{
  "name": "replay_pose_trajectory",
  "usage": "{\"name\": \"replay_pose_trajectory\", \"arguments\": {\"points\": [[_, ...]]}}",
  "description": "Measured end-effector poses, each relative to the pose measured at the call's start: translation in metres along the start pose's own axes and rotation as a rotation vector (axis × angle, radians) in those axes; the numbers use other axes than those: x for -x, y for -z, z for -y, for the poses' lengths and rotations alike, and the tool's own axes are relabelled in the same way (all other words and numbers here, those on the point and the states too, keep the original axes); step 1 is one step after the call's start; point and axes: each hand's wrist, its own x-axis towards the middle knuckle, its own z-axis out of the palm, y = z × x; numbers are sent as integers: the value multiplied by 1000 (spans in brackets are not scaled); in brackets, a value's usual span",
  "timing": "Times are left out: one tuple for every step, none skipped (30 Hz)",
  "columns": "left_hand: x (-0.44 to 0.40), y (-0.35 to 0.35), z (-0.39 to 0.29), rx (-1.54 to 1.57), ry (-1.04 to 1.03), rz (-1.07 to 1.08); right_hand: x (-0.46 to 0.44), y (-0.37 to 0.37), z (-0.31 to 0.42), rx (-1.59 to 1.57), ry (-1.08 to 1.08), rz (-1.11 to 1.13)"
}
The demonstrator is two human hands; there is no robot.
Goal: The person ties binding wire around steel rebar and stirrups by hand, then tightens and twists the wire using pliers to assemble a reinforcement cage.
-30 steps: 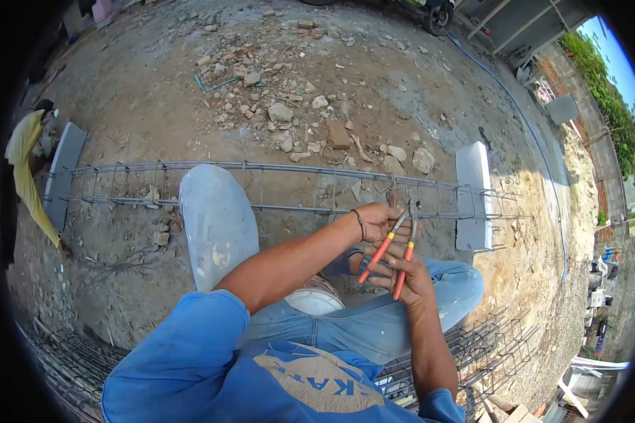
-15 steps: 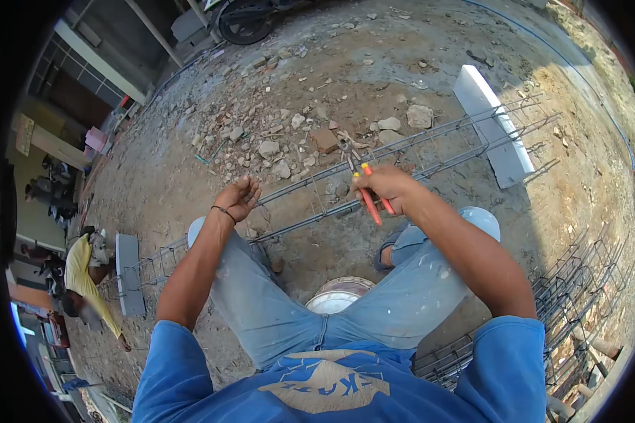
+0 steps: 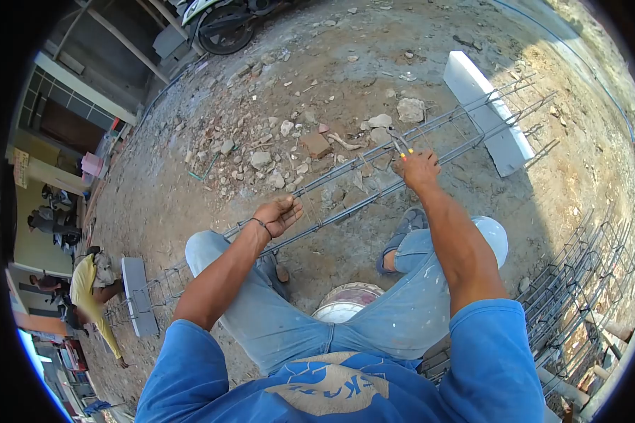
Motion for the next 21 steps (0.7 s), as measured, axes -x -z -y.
{"name": "replay_pose_trajectory", "arguments": {"points": [[-13,6,8,25,28,13,4,16,9,16,0,-37],[-16,3,12,27,33,15,7,31,20,33,0,-73],[-17,0,19,70,47,-5,5,38,33,-47,93,-45],[-16,-3,26,118,60,-23,2,47,50,-125,189,-17],[-15,-4,32,115,43,13,8,59,74,-327,210,126],[-12,-5,37,137,47,11,22,70,100,-525,231,275],[-10,-6,40,148,40,53,39,76,122,-662,269,418],[-10,-5,41,156,31,97,54,78,140,-798,302,560],[-18,2,49,173,-21,145,66,76,154,-784,307,567],[-17,0,49,187,-16,147,77,71,166,-728,353,524],[-14,-1,49,163,-31,84,84,67,173,-673,394,483],[-11,-2,48,135,-46,24,78,63,174,-661,390,490],[-12,0,48,143,-41,33,60,60,172,-590,348,348],[-13,2,46,129,-65,45,38,57,169,-518,310,204],[-14,5,45,118,-87,55,13,50,160,-471,277,107],[-14,7,42,134,-82,62,-11,41,147,-422,248,11],[-11,7,40,96,-112,81,-32,33,133,-432,297,-21],[-10,7,39,62,-143,99,-48,25,121,-439,351,-51],[-10,7,38,92,-138,104,-56,16,112,-416,370,-42],[-9,10,38,69,-171,126,-63,10,107,-403,362,58],[-9,13,36,42,-206,147,-70,2,104,-391,352,155]]}}
